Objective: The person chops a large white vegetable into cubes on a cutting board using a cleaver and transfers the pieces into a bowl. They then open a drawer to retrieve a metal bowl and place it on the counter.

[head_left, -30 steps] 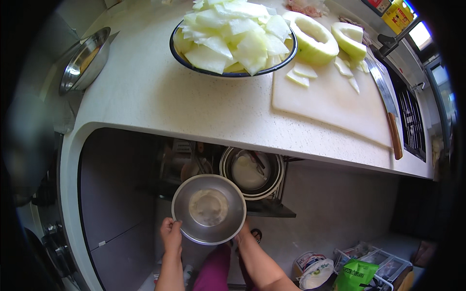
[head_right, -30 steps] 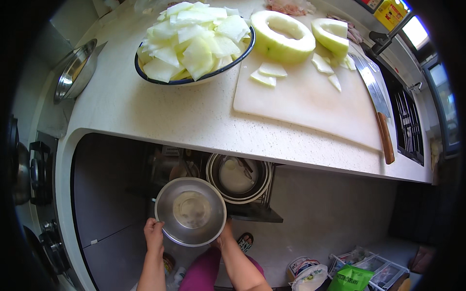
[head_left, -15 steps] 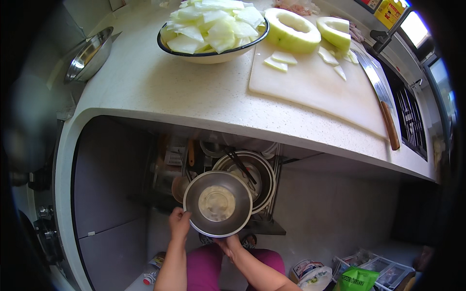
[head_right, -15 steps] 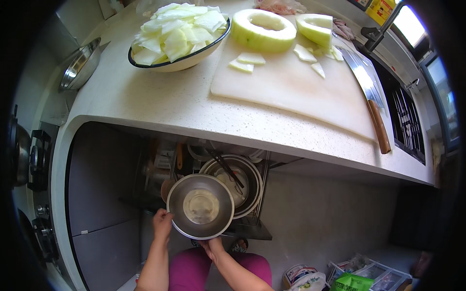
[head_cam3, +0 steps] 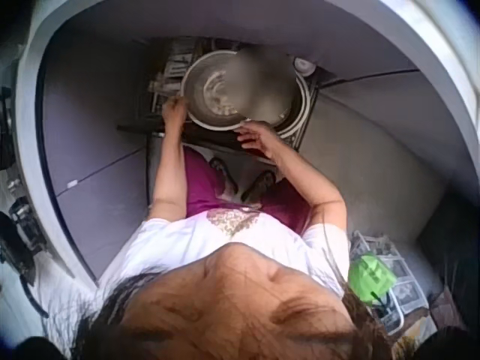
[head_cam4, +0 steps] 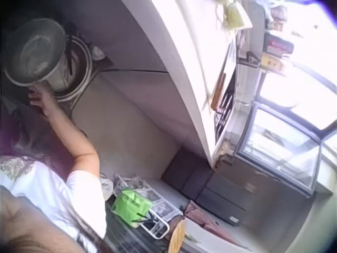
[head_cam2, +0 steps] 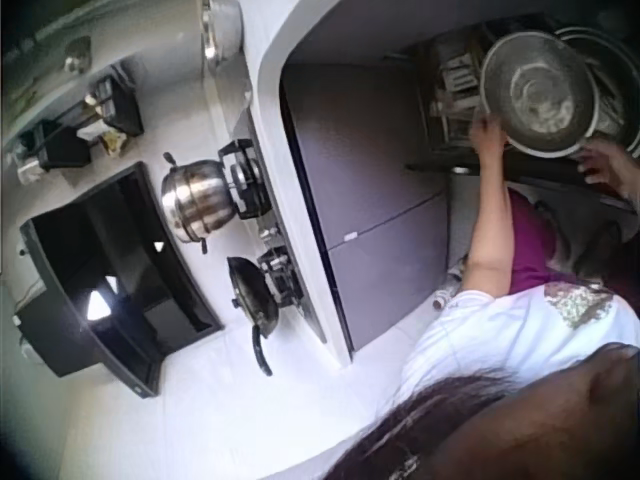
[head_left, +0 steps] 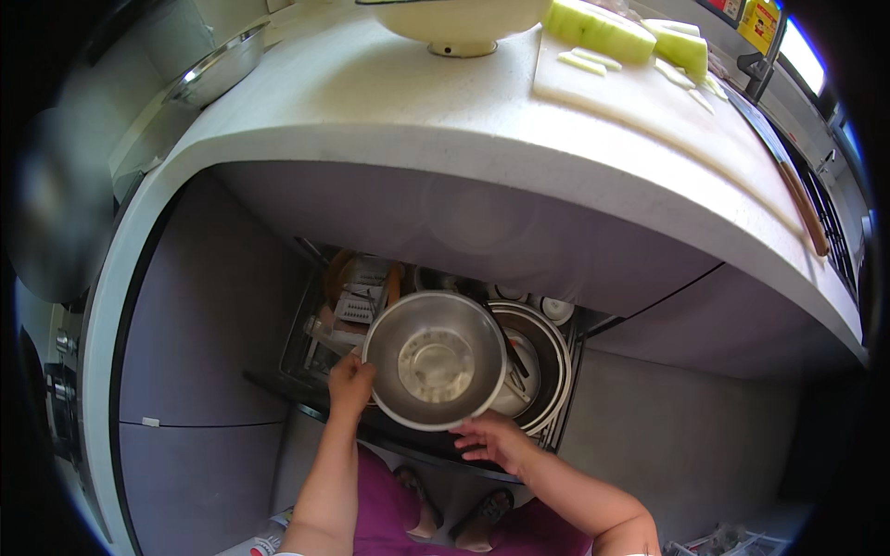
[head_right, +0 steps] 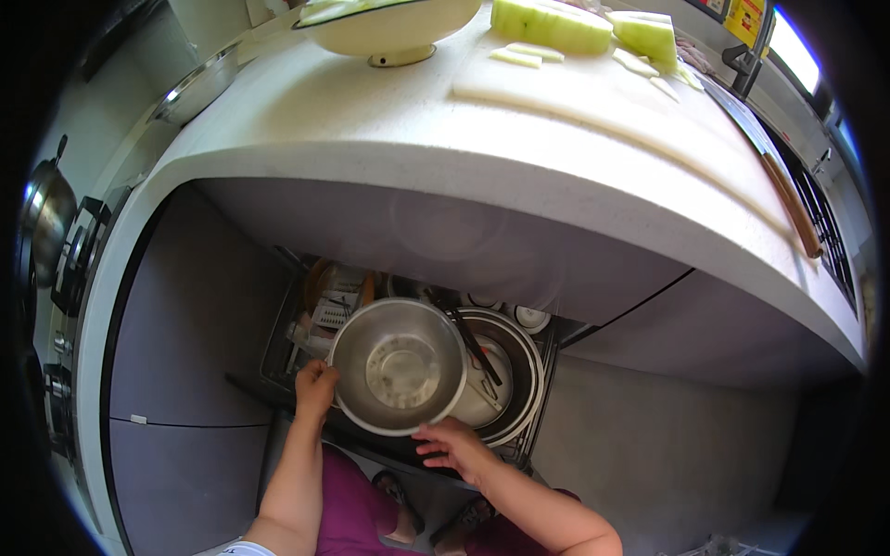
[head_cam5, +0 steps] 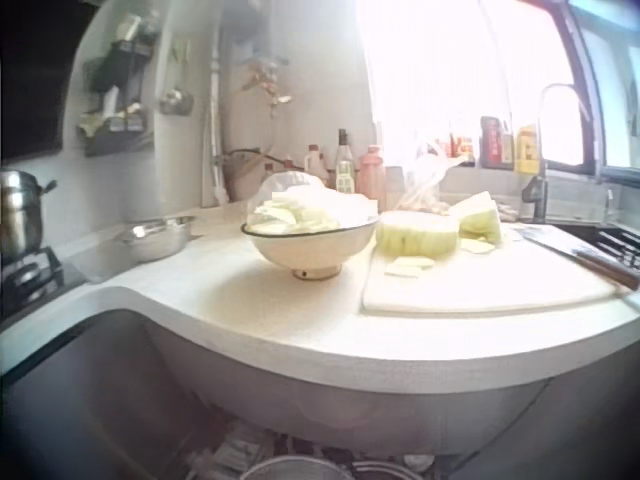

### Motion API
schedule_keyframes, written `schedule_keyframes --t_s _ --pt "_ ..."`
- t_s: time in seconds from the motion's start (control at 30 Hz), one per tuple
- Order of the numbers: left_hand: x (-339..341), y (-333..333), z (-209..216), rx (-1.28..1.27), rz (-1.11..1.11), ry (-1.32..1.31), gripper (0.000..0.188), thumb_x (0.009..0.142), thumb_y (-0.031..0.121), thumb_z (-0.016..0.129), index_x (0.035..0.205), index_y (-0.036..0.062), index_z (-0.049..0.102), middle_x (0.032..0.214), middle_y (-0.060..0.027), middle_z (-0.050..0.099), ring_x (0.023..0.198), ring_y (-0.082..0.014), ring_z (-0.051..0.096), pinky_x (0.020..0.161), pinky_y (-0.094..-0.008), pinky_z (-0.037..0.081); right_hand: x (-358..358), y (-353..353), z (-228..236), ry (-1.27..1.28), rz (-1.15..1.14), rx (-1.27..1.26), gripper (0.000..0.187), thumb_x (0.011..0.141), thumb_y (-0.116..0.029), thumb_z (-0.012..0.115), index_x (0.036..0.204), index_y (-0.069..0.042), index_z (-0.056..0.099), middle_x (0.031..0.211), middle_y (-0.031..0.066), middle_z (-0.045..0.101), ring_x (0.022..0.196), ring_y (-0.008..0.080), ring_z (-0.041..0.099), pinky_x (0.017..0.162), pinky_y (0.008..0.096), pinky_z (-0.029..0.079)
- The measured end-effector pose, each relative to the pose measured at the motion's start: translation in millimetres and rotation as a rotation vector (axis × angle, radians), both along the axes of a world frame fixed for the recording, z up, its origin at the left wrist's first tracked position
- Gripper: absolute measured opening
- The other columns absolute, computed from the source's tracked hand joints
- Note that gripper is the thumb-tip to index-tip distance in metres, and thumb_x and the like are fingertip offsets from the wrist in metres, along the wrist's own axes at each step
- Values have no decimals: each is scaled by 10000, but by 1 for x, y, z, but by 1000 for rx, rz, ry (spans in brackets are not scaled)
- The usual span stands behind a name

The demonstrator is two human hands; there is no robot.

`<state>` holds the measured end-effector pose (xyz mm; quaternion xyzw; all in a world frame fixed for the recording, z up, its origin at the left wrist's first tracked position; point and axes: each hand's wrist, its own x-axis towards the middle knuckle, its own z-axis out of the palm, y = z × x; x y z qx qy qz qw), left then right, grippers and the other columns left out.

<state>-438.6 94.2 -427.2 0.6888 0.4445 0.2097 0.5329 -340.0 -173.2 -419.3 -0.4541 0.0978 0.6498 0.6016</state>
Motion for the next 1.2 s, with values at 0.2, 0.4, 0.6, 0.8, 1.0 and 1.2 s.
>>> schedule_keyframes --t_s 0.2,0.4,0.6,0.8,1.0,1.2 --pt "-1 14 -14 39 82 95 209 751 142 636 654 -17 541 574 -58 538 586 -133 501 570 -314 415 10 31 -3 -202 0 30 624 905 -507 612 1317 -66 455 1193 117 584 960 184 583 819 348 503" --pt "-12 38 -37 200 146 56 202 749 168 657 726 -26 606 638 -103 614 621 -181 567 627 -339 462 1 40 -23 -149 21 54 599 907 -466 628 1325 -71 463 1178 102 594 915 164 594 792 324 509" --pt "-18 76 -28 282 246 117 192 739 173 659 744 -14 618 680 -112 636 655 -195 586 666 -335 475 9 6 -32 -412 44 -94 472 885 -302 666 1253 -34 540 1038 60 647 861 155 609 734 286 509" --pt "-25 104 -28 383 254 211 199 741 189 651 709 2 593 636 -117 625 608 -244 608 647 -360 485 39 -39 -39 -1285 144 -513 369 816 -223 699 1108 -6 638 887 181 682 844 316 673 759 389 524" --pt "-8 46 22 931 194 284 435 746 186 738 1121 43 570 1103 -184 617 1125 -323 532 960 -417 408 64 -60 -32 -1866 314 -1095 354 801 -264 739 994 -7 592 1059 206 611 928 355 629 762 427 541" --pt "31 -90 24 407 -506 -111 389 800 173 728 1142 40 597 1046 -156 653 995 -300 629 889 -385 482 93 -44 -46 -1501 547 -1263 532 788 -407 761 1077 -12 551 1112 166 623 1031 284 641 778 382 563"
